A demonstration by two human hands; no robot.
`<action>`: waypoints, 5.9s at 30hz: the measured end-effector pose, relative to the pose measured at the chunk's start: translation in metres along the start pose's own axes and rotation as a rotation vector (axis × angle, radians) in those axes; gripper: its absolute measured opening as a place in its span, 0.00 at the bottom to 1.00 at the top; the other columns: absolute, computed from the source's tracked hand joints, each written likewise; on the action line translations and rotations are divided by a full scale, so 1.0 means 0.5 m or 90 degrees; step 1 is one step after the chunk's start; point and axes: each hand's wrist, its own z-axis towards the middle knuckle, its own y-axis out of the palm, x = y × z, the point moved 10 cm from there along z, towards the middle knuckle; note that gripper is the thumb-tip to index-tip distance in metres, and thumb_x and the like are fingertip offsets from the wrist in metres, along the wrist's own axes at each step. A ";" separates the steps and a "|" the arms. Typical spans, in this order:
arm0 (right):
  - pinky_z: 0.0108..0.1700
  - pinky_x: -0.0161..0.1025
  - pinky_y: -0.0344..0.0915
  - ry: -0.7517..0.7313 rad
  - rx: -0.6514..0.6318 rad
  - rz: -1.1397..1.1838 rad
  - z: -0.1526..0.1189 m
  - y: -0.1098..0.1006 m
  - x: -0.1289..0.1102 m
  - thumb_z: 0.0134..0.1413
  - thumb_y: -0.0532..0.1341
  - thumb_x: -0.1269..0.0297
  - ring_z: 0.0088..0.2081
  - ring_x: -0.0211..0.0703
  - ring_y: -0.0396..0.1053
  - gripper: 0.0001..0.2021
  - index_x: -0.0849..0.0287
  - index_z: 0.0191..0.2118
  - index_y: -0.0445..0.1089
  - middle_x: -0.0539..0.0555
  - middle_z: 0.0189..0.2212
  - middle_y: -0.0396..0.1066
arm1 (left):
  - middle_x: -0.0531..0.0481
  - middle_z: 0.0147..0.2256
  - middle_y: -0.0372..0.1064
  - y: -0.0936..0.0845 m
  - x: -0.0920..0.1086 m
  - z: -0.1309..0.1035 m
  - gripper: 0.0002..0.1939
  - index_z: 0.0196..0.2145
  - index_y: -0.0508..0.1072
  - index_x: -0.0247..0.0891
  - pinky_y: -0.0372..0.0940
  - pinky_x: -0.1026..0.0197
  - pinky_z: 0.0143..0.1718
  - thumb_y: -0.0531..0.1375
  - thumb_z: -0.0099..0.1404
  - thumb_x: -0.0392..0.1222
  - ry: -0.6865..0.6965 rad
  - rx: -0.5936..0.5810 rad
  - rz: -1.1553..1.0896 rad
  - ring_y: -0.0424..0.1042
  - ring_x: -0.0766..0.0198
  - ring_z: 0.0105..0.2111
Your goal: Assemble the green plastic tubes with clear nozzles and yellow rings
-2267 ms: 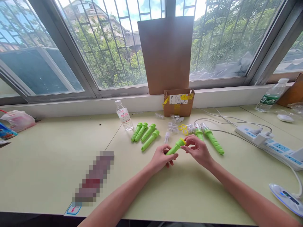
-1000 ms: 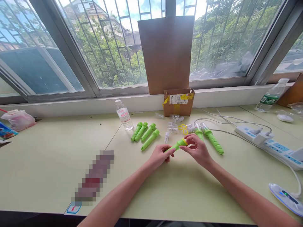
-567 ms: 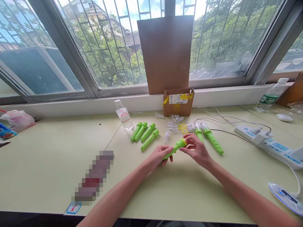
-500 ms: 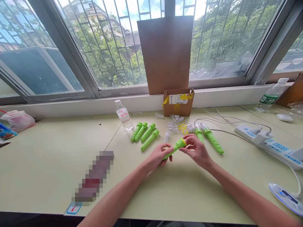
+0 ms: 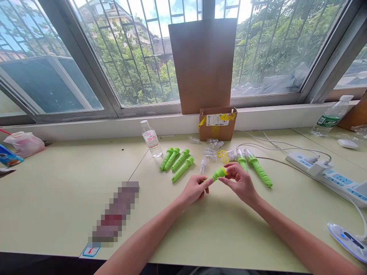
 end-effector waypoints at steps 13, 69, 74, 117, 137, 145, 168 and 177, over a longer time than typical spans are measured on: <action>0.29 0.41 0.72 0.032 -0.049 -0.049 -0.001 0.010 0.006 0.48 0.67 0.56 0.27 0.35 0.69 0.15 0.57 0.32 0.61 0.55 0.46 0.60 | 0.54 0.17 0.64 0.010 -0.009 -0.004 0.31 0.32 0.71 0.33 0.49 0.68 0.13 0.48 0.62 0.66 -0.044 -0.073 0.025 0.54 0.73 0.11; 0.40 0.44 0.74 0.122 -0.056 0.111 -0.009 0.018 0.055 0.44 0.69 0.59 0.33 0.42 0.74 0.16 0.57 0.31 0.62 0.58 0.44 0.72 | 0.56 0.19 0.64 -0.005 0.002 -0.003 0.19 0.26 0.68 0.35 0.55 0.69 0.13 0.62 0.56 0.55 0.024 0.046 0.002 0.62 0.72 0.14; 0.40 0.45 0.73 0.125 -0.069 0.112 -0.007 0.019 0.051 0.45 0.69 0.60 0.33 0.42 0.74 0.15 0.57 0.32 0.62 0.57 0.43 0.71 | 0.54 0.21 0.66 0.000 0.001 -0.005 0.21 0.26 0.67 0.34 0.56 0.69 0.14 0.58 0.58 0.58 0.008 0.048 0.020 0.63 0.72 0.14; 0.41 0.46 0.74 0.058 -0.033 0.068 -0.006 0.014 0.016 0.45 0.69 0.60 0.36 0.44 0.75 0.15 0.56 0.33 0.62 0.57 0.43 0.72 | 0.48 0.27 0.72 0.018 0.002 -0.002 0.21 0.32 0.68 0.33 0.58 0.69 0.15 0.60 0.57 0.57 0.016 -0.049 -0.067 0.68 0.69 0.18; 0.37 0.44 0.75 0.055 -0.034 0.019 0.000 0.015 0.007 0.45 0.68 0.55 0.36 0.45 0.74 0.16 0.56 0.33 0.62 0.58 0.42 0.72 | 0.54 0.19 0.65 0.024 -0.005 -0.007 0.24 0.32 0.69 0.34 0.47 0.69 0.13 0.55 0.60 0.61 -0.031 -0.097 -0.130 0.54 0.76 0.11; 0.39 0.47 0.74 0.043 -0.036 0.020 -0.003 0.017 0.000 0.47 0.68 0.57 0.39 0.45 0.72 0.16 0.55 0.33 0.60 0.58 0.45 0.70 | 0.54 0.18 0.65 0.032 -0.004 -0.013 0.24 0.32 0.68 0.34 0.44 0.69 0.12 0.54 0.60 0.62 -0.061 -0.132 -0.171 0.52 0.76 0.10; 0.43 0.48 0.75 0.017 -0.017 0.042 -0.005 0.010 -0.004 0.47 0.68 0.57 0.39 0.45 0.73 0.13 0.55 0.33 0.65 0.54 0.40 0.72 | 0.50 0.25 0.71 0.025 -0.006 -0.014 0.22 0.30 0.65 0.35 0.52 0.69 0.15 0.62 0.54 0.60 -0.072 -0.043 -0.216 0.63 0.72 0.15; 0.41 0.47 0.75 -0.018 -0.048 0.020 -0.004 0.022 -0.019 0.48 0.67 0.62 0.42 0.47 0.72 0.15 0.53 0.38 0.62 0.53 0.42 0.70 | 0.54 0.20 0.66 0.040 -0.005 -0.013 0.21 0.31 0.64 0.36 0.46 0.68 0.12 0.56 0.59 0.59 -0.077 -0.139 -0.244 0.53 0.76 0.10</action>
